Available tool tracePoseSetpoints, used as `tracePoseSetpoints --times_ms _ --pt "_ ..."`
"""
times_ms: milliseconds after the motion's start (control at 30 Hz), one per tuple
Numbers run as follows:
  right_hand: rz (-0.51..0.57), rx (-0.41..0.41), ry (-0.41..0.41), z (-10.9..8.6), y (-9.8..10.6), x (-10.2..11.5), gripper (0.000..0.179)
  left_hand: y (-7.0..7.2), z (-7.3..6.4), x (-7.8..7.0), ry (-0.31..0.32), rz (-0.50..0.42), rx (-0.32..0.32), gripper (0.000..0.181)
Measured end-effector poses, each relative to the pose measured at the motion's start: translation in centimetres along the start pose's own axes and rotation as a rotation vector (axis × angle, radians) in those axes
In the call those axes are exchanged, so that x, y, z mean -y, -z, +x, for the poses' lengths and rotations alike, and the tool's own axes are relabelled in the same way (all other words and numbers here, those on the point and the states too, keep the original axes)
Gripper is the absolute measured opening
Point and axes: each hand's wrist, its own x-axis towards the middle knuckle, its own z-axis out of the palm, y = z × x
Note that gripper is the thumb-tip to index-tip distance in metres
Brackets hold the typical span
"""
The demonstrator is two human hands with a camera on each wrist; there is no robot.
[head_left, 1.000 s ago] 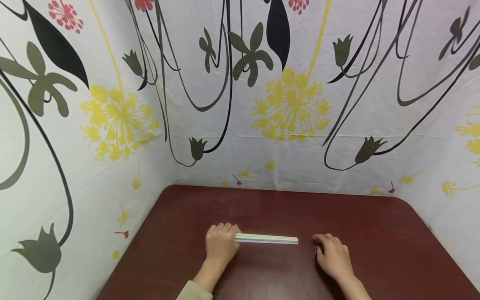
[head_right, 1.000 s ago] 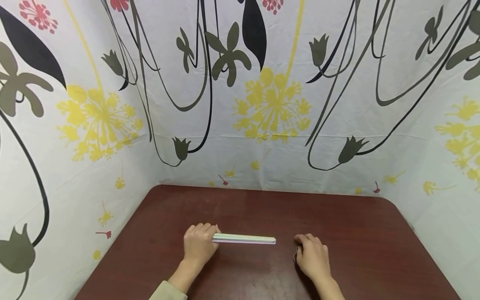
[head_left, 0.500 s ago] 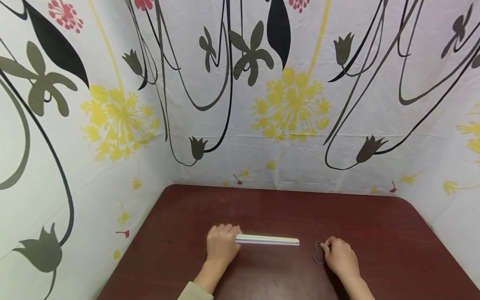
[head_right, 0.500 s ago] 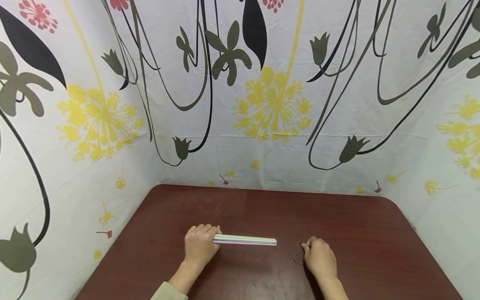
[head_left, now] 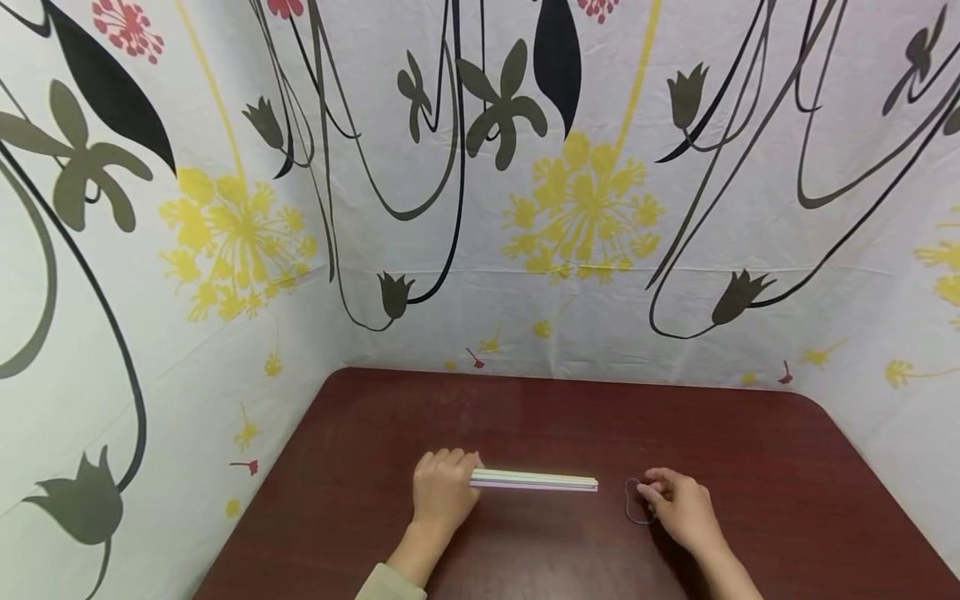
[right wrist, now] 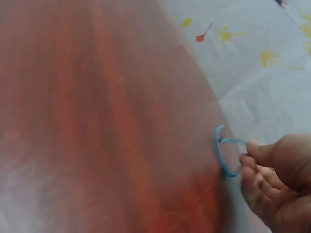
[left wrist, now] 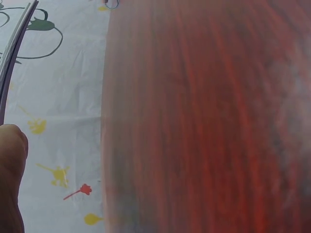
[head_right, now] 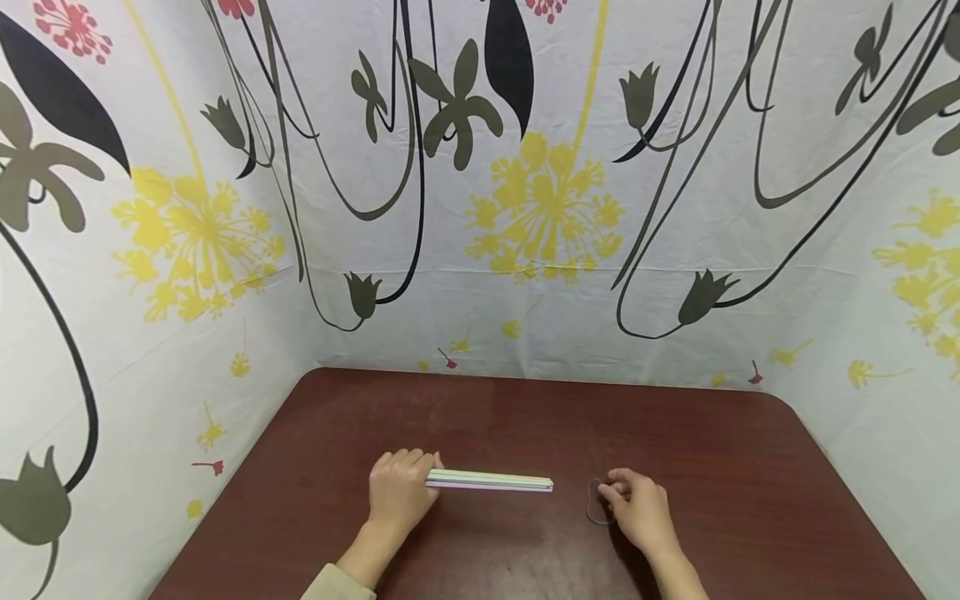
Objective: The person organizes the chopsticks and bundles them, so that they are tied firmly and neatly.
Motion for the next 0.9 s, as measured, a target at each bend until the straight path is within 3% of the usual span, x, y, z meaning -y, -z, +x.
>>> tracePoseSetpoints --times_ms 167,300,600,733,900 --pt "0.083 0.120 -0.069 0.0 0.8 1.2 0.009 0.0 0.1 0.0 -0.009 0.012 -0.004 0.052" --pt "0.150 0.134 -0.094 0.1 1.1 2.3 0.013 -0.1 0.2 0.1 -0.013 0.023 -0.001 0.052" --pt "0.553 0.139 -0.100 -0.2 0.1 5.2 0.024 -0.2 0.7 0.1 -0.021 0.026 -0.016 0.051" --pt "0.666 0.166 -0.015 -0.6 -0.2 6.8 0.024 -0.3 0.9 0.1 -0.019 0.035 -0.017 0.052" --pt "0.671 0.148 0.201 -0.9 -0.4 7.7 0.014 -0.1 0.9 0.3 -0.024 0.040 0.004 0.040"
